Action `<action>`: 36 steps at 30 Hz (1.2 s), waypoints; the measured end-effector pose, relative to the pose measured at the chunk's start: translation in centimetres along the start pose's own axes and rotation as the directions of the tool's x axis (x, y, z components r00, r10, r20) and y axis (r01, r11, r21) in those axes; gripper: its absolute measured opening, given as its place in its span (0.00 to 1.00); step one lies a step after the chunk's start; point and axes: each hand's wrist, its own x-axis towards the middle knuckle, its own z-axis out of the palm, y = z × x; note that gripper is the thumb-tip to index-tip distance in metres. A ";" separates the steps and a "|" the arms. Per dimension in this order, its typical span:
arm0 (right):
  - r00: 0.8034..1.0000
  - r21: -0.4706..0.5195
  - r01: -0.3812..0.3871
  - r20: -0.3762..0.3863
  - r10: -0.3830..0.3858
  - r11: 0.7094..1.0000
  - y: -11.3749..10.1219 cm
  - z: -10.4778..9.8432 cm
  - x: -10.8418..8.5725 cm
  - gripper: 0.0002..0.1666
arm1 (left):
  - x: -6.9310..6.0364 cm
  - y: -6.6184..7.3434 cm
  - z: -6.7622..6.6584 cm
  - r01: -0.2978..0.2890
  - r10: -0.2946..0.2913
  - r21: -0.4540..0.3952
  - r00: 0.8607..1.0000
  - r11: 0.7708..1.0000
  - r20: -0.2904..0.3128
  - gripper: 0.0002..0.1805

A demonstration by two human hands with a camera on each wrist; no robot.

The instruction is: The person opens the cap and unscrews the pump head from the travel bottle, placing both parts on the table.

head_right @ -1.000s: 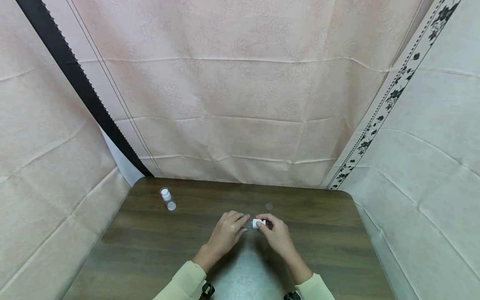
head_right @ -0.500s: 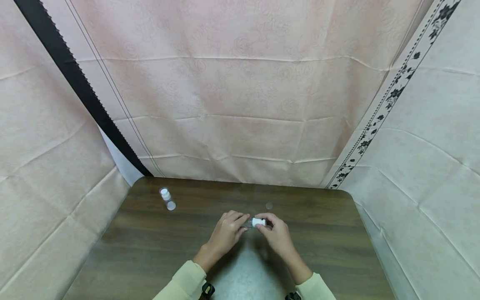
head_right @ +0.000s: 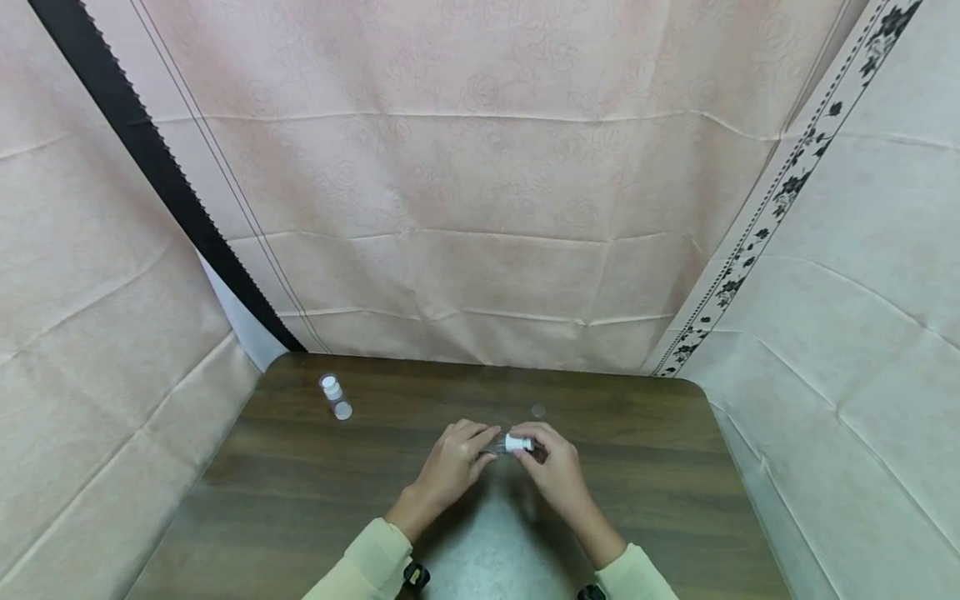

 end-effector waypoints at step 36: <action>0.992 0.033 -0.124 0.011 0.124 0.992 -0.2 -0.2 -0.8 0.34 | 0.0 0.1 0.2 -0.066 0.068 0.078 0.997 0.995 -0.022 0.21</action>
